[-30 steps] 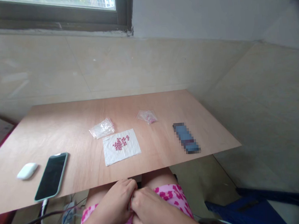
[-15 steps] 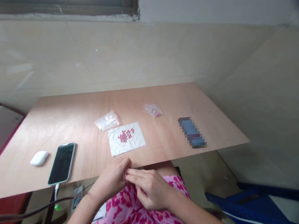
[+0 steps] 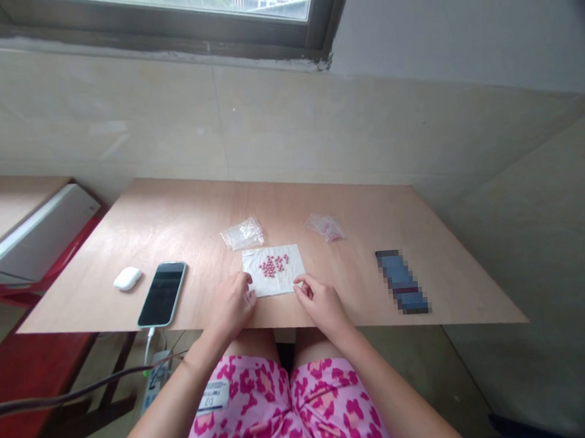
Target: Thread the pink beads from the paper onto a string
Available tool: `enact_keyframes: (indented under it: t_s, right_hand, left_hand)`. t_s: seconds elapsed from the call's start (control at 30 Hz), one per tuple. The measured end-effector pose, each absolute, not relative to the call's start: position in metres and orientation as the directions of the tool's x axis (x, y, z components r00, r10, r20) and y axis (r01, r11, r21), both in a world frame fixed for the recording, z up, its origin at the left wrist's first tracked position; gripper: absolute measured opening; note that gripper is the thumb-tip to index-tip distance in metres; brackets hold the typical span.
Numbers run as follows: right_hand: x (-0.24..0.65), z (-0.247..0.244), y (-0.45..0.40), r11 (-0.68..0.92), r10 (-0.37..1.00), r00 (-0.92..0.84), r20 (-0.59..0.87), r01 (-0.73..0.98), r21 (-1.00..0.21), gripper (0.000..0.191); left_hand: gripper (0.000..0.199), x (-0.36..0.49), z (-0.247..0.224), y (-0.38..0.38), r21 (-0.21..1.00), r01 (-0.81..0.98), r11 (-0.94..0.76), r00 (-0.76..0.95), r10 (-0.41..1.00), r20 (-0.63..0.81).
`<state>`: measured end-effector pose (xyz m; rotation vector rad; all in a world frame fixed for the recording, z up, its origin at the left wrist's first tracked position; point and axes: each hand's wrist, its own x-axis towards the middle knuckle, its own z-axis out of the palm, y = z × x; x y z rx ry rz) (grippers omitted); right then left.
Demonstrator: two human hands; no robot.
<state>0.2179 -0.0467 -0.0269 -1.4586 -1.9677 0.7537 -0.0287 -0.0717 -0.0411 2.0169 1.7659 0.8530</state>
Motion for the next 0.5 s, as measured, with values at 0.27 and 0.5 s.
enact_keyframes:
  t_s: [0.27,0.5]
  right_hand:
    - [0.17,-0.044,-0.007,0.227,0.972,-0.163,0.169,0.839,-0.494,0.012]
    - [0.175,-0.047,-0.01,0.205,0.975,-0.106,0.194,0.761,-0.615,0.012]
  left_hand:
    - [0.019,-0.033,-0.063,-0.068,0.536,0.799,-0.271,0.064,0.926,0.373]
    - [0.02,-0.032,-0.06,-0.067,0.52,0.806,-0.282,0.062,0.914,0.4]
